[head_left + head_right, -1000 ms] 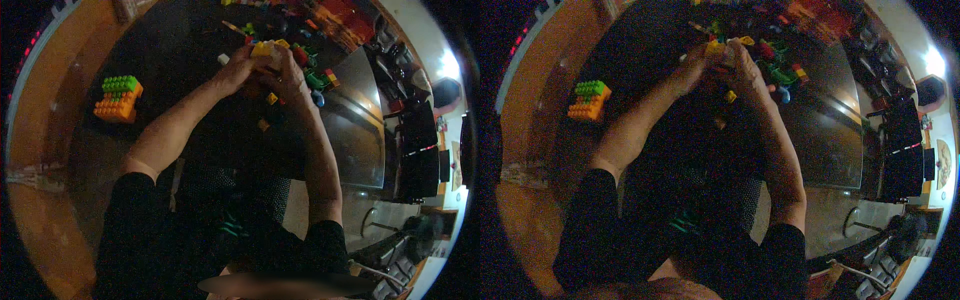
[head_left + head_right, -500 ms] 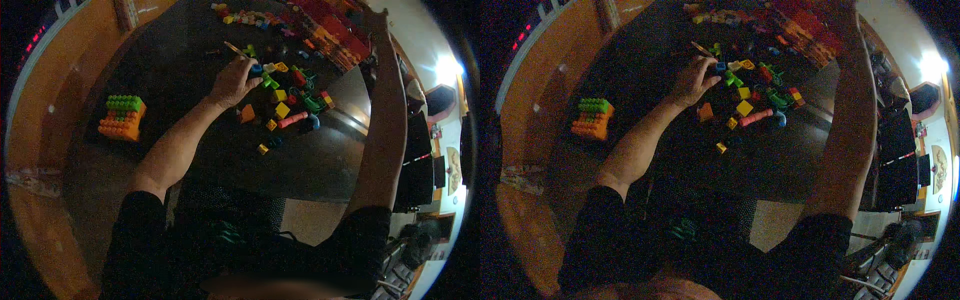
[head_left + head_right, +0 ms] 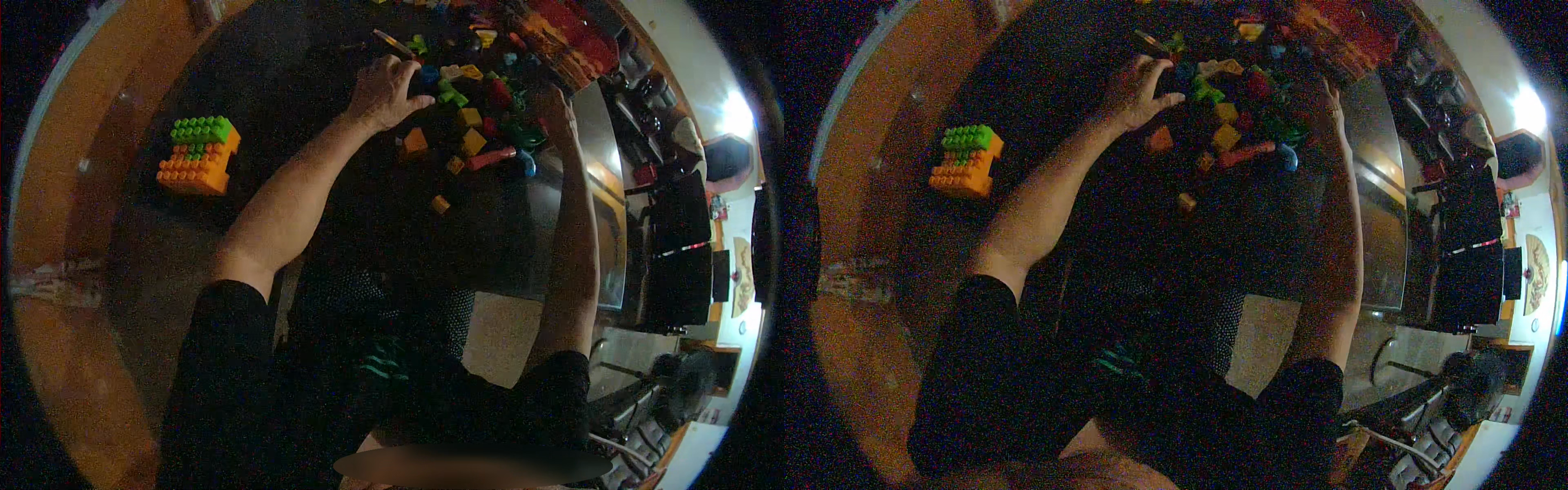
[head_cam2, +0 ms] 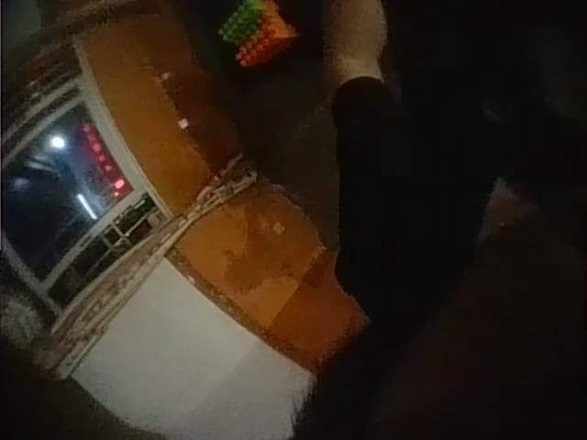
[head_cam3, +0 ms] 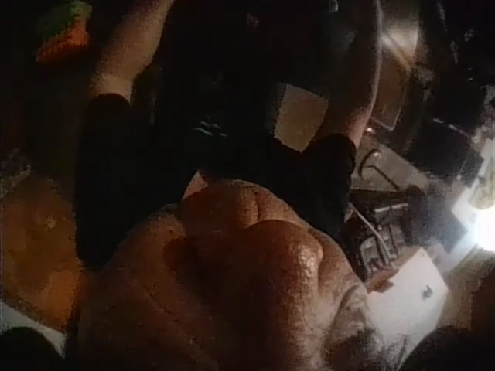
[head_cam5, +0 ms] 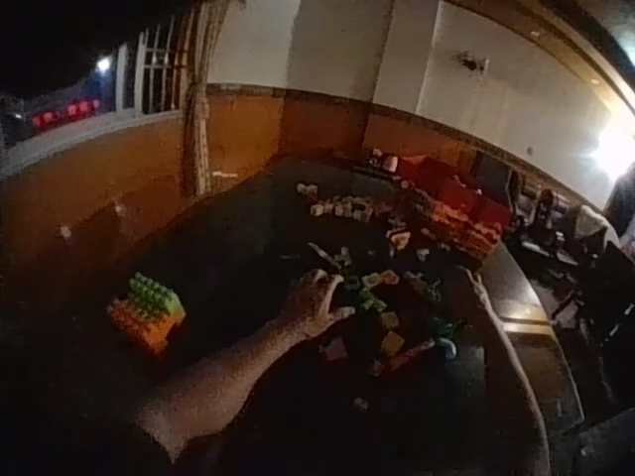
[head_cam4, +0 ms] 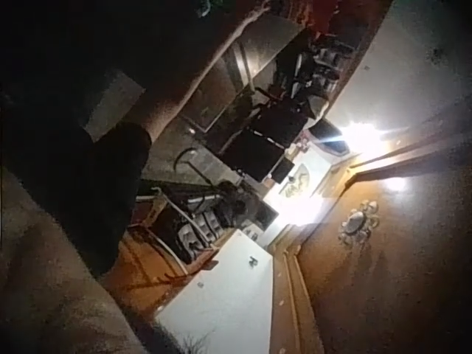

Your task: Assembling colorful building blocks on a glass table.

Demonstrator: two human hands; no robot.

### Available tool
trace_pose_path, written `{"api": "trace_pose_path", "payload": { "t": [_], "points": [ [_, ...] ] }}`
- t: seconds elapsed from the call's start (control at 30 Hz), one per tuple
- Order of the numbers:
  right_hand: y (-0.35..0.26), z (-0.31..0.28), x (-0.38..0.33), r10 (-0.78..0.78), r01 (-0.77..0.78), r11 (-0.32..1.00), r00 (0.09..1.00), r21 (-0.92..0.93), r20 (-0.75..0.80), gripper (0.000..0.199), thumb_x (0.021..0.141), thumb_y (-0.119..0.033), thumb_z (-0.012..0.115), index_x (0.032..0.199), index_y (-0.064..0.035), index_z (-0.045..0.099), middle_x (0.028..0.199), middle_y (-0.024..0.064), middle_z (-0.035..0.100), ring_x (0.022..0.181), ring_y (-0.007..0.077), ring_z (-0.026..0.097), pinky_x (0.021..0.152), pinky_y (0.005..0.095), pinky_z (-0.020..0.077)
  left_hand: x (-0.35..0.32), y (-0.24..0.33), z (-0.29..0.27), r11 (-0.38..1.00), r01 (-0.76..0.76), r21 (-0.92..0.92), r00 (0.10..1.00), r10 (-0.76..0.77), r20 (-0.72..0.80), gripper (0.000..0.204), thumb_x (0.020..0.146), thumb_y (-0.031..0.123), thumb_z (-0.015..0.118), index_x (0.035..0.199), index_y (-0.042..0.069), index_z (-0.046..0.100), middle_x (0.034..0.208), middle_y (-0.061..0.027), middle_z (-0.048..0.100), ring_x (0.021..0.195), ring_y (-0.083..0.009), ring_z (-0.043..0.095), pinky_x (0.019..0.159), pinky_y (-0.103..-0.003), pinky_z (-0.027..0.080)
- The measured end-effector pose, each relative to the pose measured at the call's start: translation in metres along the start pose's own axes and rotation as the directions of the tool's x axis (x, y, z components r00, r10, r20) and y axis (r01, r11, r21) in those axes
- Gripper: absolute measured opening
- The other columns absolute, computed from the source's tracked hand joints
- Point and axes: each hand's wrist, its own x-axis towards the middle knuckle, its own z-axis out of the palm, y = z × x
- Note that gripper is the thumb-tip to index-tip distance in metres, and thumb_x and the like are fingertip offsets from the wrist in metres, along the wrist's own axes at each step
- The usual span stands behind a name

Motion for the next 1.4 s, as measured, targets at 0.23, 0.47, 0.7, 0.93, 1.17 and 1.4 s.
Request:
{"api": "trace_pose_path", "payload": {
  "t": [0.23,0.47,0.7,0.93,1.17,1.4],
  "points": [
    [-0.023,-0.047,0.023,-0.316,0.300,0.904,0.949,-0.305,-0.002,0.052,0.081,-0.034,0.062,0.126,-0.0155,0.046,0.131,0.0169,0.041,0.111,0.0385,0.047,0.094,0.0440,0.0410,0.006,0.011,0.007,0.995,-0.007,0.098,0.992,-0.005,0.126,0.067,0.074,0.054,0.066,0.120,0.009,0.050,0.105,-0.0134,0.051,0.099,-0.0289,0.052,0.083,-0.046,0.042],
    [-0.128,-0.088,0.036,0.040,-0.066,0.989,0.982,0.134,0.187,0.059,0.080,-0.037,0.062,0.130,-0.0127,0.043,0.116,0.0160,0.054,0.111,0.0367,0.047,0.094,0.0433,0.0414,0.005,0.003,0.016,0.996,-0.029,0.082,0.994,0.020,0.107,0.063,0.074,0.051,0.068,0.122,0.015,0.048,0.104,-0.0121,0.052,0.102,-0.0290,0.052,0.085,-0.048,0.042],
    [-0.185,-0.098,0.033,0.094,-0.017,0.708,0.993,0.706,-0.071,0.043,0.077,-0.026,0.068,0.114,-0.0073,0.058,0.112,0.0111,0.057,0.104,0.0264,0.056,0.087,0.0347,0.0469,0.000,-0.003,0.012,0.978,-0.205,0.033,0.964,0.196,0.180,0.063,0.075,0.042,0.070,0.128,0.018,0.045,0.109,-0.0119,0.054,0.101,-0.0273,0.055,0.081,-0.043,0.047],
    [-0.186,-0.115,0.025,0.274,-0.152,0.557,0.962,0.817,-0.008,0.040,0.079,-0.018,0.068,0.115,-0.0048,0.056,0.109,0.0091,0.060,0.095,0.0173,0.060,0.083,0.0298,0.0488,0.000,-0.007,0.009,0.978,-0.189,-0.092,0.982,0.190,0.004,0.050,0.077,0.031,0.070,0.120,0.016,0.050,0.099,-0.0109,0.059,0.092,-0.0272,0.060,0.075,-0.039,0.050],
    [-0.193,-0.109,0.029,0.279,-0.126,-0.109,0.948,0.986,0.152,0.040,0.082,-0.013,0.064,0.119,-0.0026,0.053,0.109,0.0084,0.059,0.095,0.0155,0.058,0.083,0.0271,0.0478,-0.007,-0.020,0.003,0.980,-0.016,-0.197,0.997,0.002,-0.072,0.040,0.077,0.027,0.071,0.110,0.011,0.054,0.092,-0.0136,0.061,0.088,-0.0290,0.061,0.076,-0.042,0.050],
    [-0.183,-0.126,0.021,0.239,-0.162,0.016,0.959,0.987,0.154,0.042,0.083,-0.016,0.062,0.121,-0.0017,0.051,0.106,0.0087,0.059,0.094,0.0158,0.057,0.081,0.0301,0.0474,0.013,0.005,-0.002,0.684,0.251,-0.685,0.950,-0.311,0.037,0.032,0.080,0.027,0.066,0.105,0.009,0.057,0.087,-0.0111,0.059,0.081,-0.0260,0.060,0.076,-0.041,0.049]
  ]
}}
